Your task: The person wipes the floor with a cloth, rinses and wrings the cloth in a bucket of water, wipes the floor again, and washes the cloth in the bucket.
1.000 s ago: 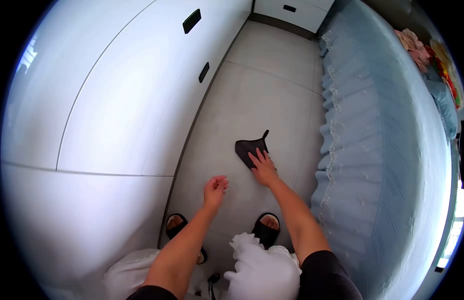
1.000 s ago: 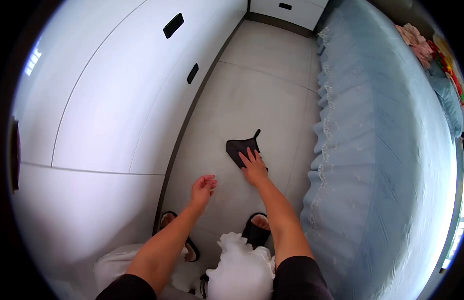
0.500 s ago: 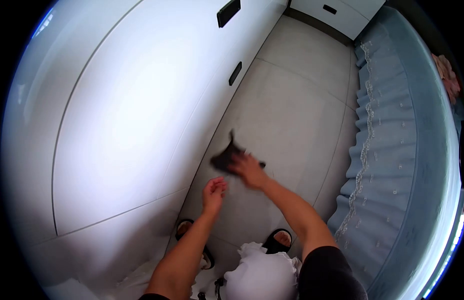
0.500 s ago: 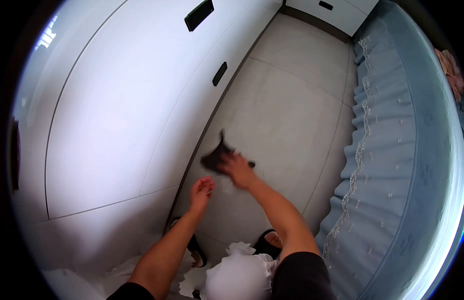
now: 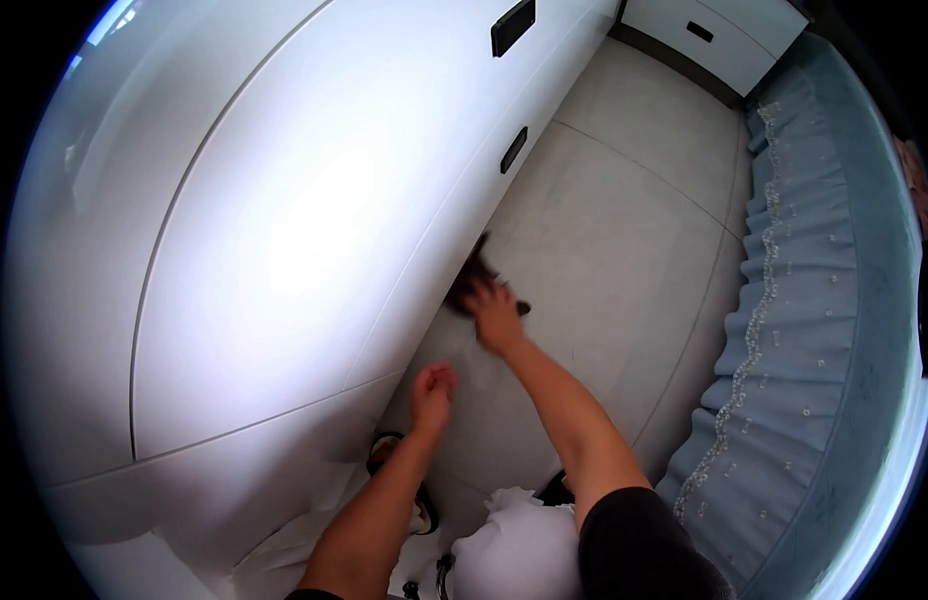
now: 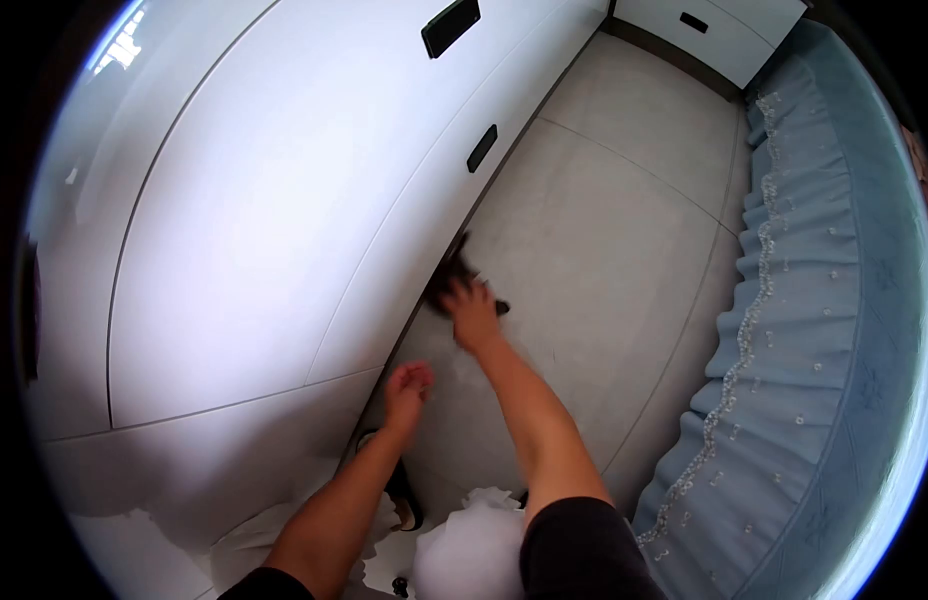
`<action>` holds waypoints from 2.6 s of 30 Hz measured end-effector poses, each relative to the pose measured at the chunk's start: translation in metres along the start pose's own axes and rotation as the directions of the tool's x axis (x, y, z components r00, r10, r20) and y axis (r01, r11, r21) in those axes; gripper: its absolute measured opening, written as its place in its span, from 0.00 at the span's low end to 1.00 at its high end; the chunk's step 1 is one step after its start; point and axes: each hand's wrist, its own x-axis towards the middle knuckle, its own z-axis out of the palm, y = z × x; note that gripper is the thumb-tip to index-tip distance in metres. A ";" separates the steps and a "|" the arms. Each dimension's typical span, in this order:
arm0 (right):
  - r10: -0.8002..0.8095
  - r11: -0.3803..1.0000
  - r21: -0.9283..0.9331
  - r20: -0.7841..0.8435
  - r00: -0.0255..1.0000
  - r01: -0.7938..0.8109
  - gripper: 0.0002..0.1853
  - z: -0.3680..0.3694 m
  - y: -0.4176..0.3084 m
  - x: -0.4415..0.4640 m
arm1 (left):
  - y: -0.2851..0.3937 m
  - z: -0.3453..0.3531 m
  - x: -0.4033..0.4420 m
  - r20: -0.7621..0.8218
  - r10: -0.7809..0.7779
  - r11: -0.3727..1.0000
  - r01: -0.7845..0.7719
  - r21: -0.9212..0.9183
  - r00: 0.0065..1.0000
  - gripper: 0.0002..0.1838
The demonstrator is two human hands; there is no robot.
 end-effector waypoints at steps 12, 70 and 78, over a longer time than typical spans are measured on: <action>0.339 0.935 -0.097 -0.026 0.940 -0.340 0.36 -0.060 0.024 0.014 | -0.019 -0.014 0.012 -0.018 0.081 0.996 -0.081 -0.032 0.997 0.10; 0.403 0.903 -0.241 0.180 0.898 -0.357 0.36 -0.104 0.099 -0.124 | -0.034 0.015 -0.041 0.190 0.149 0.965 -0.184 0.185 0.970 0.10; 0.313 0.948 -0.112 0.135 0.940 -0.299 0.35 -0.076 0.034 -0.267 | -0.013 0.038 -0.068 0.224 0.085 0.973 -0.129 0.192 0.971 0.11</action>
